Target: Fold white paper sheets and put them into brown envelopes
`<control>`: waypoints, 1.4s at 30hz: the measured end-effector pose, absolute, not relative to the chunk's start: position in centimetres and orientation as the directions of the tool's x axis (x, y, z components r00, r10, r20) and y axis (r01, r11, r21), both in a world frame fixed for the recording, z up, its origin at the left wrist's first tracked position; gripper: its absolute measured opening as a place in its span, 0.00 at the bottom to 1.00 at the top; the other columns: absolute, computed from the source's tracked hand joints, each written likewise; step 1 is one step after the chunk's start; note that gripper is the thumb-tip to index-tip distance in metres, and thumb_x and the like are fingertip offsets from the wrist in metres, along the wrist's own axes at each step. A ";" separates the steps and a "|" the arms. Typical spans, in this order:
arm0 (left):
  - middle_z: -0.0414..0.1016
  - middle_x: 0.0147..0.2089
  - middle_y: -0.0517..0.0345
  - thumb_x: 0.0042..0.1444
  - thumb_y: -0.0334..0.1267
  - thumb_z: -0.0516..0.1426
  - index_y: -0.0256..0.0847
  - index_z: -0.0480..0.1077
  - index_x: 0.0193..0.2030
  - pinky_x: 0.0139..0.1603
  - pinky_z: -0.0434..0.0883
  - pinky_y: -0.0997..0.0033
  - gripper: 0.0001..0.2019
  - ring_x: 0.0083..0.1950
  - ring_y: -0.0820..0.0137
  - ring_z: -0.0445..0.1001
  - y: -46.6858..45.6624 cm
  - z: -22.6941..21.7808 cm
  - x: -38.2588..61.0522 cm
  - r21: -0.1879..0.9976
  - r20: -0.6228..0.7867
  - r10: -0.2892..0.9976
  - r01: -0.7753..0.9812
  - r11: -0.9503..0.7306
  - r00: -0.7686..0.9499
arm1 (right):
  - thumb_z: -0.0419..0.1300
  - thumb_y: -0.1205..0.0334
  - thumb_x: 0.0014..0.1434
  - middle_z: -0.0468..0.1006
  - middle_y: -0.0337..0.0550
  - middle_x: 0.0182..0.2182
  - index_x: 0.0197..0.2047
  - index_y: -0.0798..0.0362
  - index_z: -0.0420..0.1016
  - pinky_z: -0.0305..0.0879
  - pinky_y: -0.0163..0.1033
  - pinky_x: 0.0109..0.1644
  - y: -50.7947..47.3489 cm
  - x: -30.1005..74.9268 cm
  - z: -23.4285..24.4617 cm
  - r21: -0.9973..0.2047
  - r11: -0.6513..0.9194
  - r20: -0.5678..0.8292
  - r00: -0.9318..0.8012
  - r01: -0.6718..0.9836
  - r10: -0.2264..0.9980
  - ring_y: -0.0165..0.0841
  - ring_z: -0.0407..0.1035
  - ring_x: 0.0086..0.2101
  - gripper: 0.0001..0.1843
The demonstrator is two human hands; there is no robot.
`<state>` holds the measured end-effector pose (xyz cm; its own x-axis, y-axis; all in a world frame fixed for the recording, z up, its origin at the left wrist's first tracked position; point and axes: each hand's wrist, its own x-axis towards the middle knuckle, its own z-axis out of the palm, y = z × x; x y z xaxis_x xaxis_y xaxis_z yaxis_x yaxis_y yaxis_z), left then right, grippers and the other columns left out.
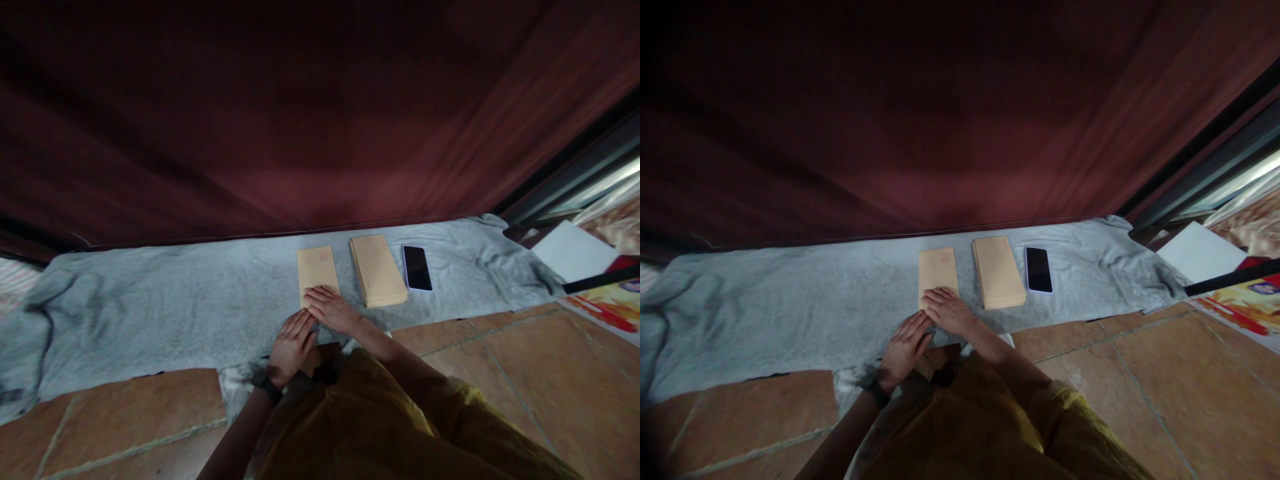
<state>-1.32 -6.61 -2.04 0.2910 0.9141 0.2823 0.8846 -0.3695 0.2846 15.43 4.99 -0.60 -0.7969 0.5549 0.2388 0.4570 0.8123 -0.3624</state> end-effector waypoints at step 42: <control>0.77 0.51 0.50 0.67 0.37 0.50 0.44 0.71 0.47 0.56 0.74 0.55 0.10 0.53 0.60 0.74 -4.8 -1.8 0.6 0.457 0.362 0.930 0.859 -0.232 0.059 | 0.57 0.65 0.69 0.77 0.43 0.47 0.46 0.49 0.75 0.63 0.46 0.57 0.4 21.5 -2.0 -0.532 0.513 0.265 -0.443 0.673 0.856 0.37 0.70 0.48 0.06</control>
